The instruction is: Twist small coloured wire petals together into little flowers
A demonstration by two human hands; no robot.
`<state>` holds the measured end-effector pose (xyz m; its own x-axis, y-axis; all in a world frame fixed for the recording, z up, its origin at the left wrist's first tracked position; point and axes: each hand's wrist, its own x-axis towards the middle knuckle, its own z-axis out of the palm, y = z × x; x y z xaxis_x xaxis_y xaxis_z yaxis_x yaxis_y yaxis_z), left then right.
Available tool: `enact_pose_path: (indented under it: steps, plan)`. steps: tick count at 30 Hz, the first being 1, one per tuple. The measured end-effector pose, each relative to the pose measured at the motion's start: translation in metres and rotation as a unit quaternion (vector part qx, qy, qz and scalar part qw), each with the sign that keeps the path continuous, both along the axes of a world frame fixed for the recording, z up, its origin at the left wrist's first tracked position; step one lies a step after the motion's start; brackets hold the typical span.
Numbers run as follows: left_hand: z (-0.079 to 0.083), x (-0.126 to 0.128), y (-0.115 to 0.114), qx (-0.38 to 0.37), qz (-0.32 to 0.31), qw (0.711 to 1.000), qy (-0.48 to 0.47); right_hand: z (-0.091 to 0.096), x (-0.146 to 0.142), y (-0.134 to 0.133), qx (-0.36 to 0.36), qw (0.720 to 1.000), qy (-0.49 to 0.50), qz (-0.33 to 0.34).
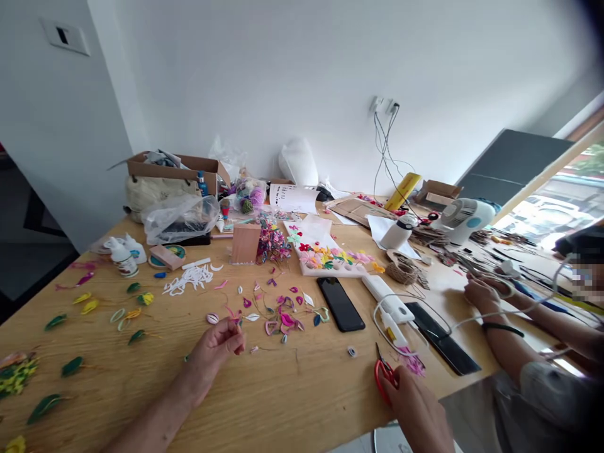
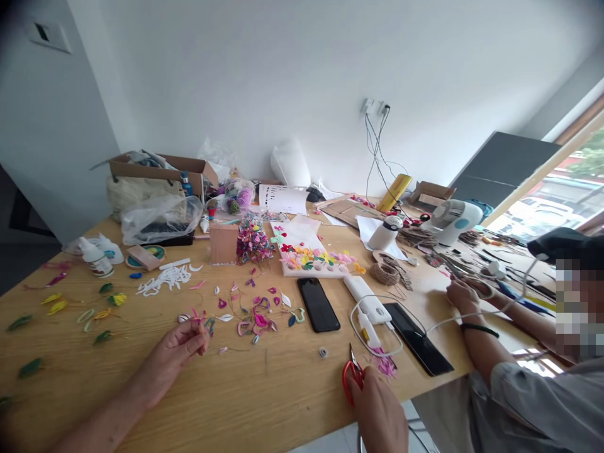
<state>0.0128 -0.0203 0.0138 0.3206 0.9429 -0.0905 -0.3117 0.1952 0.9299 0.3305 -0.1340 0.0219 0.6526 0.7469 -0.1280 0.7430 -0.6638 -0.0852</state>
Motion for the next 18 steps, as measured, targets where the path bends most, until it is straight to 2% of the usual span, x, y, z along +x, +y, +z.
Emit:
enact_pose_path:
  steps: [4,6,8,10,12,15,18]
  plan:
    - [-0.001,0.002,0.002,0.059,-0.021,0.997,0.044,-0.001,0.006,0.005,-0.002,1.0,-0.009,-0.01]
    - [-0.003,0.003,0.002,0.079,-0.027,0.995,0.049,0.001,0.009,0.007,0.011,1.0,0.004,0.007]
    - [-0.006,0.004,0.002,0.096,-0.023,0.993,0.061,0.005,0.005,0.011,0.065,0.996,0.028,0.05]
    - [-0.009,0.004,0.0,0.121,-0.011,0.989,0.082,0.01,-0.014,0.018,0.157,0.979,0.072,0.108]
    - [-0.012,0.003,-0.003,0.161,0.012,0.98,0.113,0.013,-0.048,0.027,0.247,0.942,0.147,0.173]
    - [-0.014,0.002,-0.005,0.233,0.046,0.953,0.188,0.015,-0.113,0.043,0.333,0.85,0.299,0.279]
    - [-0.013,0.0,-0.006,0.308,0.057,0.914,0.26,0.011,-0.167,0.059,0.379,0.785,0.4,0.282]
